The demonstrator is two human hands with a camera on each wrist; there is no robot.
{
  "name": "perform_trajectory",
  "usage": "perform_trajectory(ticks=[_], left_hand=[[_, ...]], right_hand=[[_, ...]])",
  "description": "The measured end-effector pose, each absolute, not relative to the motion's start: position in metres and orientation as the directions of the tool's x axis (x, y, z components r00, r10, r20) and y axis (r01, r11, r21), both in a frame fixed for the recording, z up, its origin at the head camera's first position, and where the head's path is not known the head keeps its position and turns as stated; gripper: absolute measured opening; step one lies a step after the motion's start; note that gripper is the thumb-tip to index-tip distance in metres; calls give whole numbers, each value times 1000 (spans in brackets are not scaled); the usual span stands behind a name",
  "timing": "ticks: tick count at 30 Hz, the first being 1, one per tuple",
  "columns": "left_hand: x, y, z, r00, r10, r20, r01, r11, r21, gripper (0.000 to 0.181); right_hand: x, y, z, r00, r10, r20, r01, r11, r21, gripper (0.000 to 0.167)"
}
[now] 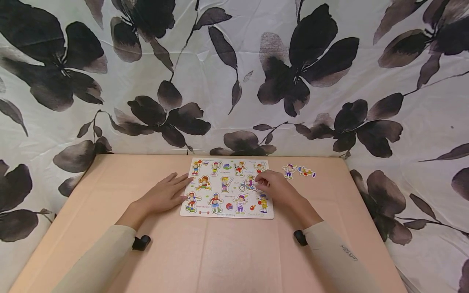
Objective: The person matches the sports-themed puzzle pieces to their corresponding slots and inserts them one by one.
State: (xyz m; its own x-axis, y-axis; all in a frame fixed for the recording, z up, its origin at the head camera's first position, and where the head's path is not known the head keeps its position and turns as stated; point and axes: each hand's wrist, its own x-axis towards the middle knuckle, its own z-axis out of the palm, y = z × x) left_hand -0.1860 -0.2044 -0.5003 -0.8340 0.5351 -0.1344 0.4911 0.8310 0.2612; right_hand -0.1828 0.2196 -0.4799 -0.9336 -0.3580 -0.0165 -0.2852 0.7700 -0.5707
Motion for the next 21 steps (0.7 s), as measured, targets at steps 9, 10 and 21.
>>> perform_trajectory(ticks=[9, 10, 21], left_hand=[[-186, -204, -502, -834, 537, -126, 492, 828, 269, 69], [-186, -204, -501, -834, 537, -125, 492, 828, 269, 69], [-185, -204, -501, -837, 530, -139, 482, 832, 273, 69]], right_hand=[[-190, 268, -486, -977, -204, 67, -206, 805, -556, 22], [-191, 272, -487, -979, -188, 73, -197, 811, -552, 24], [-205, 305, -503, -995, -63, 75, -95, 829, -551, 35]])
